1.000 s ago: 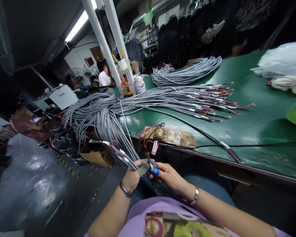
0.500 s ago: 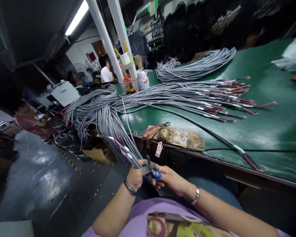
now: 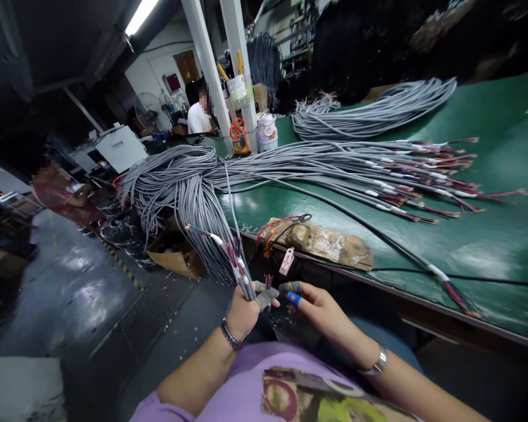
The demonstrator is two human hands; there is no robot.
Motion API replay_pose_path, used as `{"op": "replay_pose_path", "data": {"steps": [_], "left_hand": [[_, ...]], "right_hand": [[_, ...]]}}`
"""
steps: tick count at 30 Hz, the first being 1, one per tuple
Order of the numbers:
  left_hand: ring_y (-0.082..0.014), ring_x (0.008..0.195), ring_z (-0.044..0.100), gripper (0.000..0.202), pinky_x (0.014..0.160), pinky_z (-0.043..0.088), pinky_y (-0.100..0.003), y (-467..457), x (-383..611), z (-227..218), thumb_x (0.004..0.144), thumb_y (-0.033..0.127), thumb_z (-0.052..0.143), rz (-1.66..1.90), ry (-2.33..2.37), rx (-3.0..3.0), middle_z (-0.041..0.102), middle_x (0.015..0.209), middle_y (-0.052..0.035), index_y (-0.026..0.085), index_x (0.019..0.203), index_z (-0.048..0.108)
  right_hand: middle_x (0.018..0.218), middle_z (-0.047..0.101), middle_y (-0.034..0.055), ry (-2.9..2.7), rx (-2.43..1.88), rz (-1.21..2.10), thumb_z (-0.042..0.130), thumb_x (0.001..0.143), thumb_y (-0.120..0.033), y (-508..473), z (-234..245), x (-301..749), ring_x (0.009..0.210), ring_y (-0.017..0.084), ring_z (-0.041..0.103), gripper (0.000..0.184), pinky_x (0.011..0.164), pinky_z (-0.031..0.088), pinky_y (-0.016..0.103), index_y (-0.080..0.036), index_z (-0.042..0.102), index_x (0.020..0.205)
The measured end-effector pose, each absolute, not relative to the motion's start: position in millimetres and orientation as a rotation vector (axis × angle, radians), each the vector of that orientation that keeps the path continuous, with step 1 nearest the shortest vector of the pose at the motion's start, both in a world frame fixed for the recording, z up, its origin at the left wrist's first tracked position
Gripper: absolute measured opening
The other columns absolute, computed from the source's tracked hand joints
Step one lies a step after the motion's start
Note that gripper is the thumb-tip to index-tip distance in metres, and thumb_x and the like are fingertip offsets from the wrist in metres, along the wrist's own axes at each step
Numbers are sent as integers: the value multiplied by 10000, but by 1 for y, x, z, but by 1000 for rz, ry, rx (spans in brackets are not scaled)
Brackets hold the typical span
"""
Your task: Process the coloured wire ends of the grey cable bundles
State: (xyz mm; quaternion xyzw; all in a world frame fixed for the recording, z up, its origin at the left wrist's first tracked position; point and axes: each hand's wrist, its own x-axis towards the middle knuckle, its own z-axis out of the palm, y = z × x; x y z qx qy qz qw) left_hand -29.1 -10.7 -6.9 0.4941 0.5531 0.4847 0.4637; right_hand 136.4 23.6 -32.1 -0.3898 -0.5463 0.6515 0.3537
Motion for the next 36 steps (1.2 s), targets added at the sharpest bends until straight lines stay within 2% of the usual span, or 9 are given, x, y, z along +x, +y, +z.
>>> {"op": "replay_pose_path", "data": {"steps": [2, 4, 8, 12, 18, 23, 25, 29, 36], "left_hand": [[-115, 548, 506, 255, 559, 386, -232, -13, -30, -5, 755, 350, 666, 1162, 1375, 1265, 646, 572, -35, 139, 618, 705], [-113, 534, 497, 266, 539, 377, -228, -14, -29, -2, 751, 360, 664, 1114, 1385, 1323, 625, 542, -23, 139, 606, 693], [-119, 537, 512, 278, 529, 390, -226, -16, -28, 5, 742, 367, 663, 970, 1396, 1452, 624, 560, -23, 135, 588, 667], [-127, 532, 541, 328, 553, 436, -241, -15, -30, 9, 743, 420, 660, 911, 1338, 1420, 625, 559, -36, 135, 581, 643], [-110, 447, 537, 363, 475, 450, -222, -11, -35, 9, 703, 469, 688, 916, 1263, 1236, 614, 516, -35, 131, 592, 614], [-110, 406, 525, 285, 430, 439, -217, -10, -31, 4, 640, 384, 750, 767, 1302, 1270, 598, 467, -9, 142, 594, 606], [-114, 420, 537, 279, 450, 454, -225, -11, -29, 1, 661, 378, 733, 836, 1314, 1254, 602, 477, -10, 143, 591, 602], [-123, 469, 566, 302, 493, 474, -237, -11, -26, -6, 706, 404, 696, 1110, 1315, 1128, 626, 519, -27, 133, 608, 607], [-112, 458, 551, 314, 490, 475, -232, -7, -23, -6, 684, 413, 716, 1274, 1304, 970, 609, 510, -15, 126, 625, 603]], "right_hand": [[786, 659, 36, -1444, -939, 1614, 641, 727, -508, 25, -24, 136, 650, 143, 560, 382, 585, 432, 261, -168, 627, 902], [738, 661, 28, -1487, -862, 1617, 655, 732, -485, 25, -17, 132, 651, 149, 574, 351, 600, 437, 266, -173, 598, 883], [567, 603, -13, -1447, -841, 1703, 690, 693, -499, 23, -8, 120, 530, 132, 547, 358, 518, 386, 252, -182, 532, 749], [552, 601, -4, -1346, -785, 1828, 657, 719, -520, 22, -8, 121, 528, 129, 542, 367, 507, 334, 246, -172, 543, 748], [561, 535, -31, -1160, -842, 1869, 754, 599, -513, 23, -15, 125, 480, 73, 397, 413, 485, 306, 236, -152, 582, 704], [540, 591, -8, -1249, -696, 1938, 693, 668, -536, 22, -9, 119, 480, 129, 514, 392, 512, 383, 272, -180, 534, 708], [518, 585, -7, -1266, -668, 1937, 650, 702, -558, 24, -10, 118, 477, 140, 519, 392, 510, 385, 279, -188, 523, 702], [512, 505, -30, -1266, -871, 1716, 685, 668, -550, 28, -17, 119, 483, 93, 398, 409, 476, 297, 244, -173, 532, 624], [575, 497, -22, -1227, -888, 1657, 702, 650, -545, 28, -22, 119, 545, 102, 375, 400, 510, 308, 246, -172, 561, 654]]}}
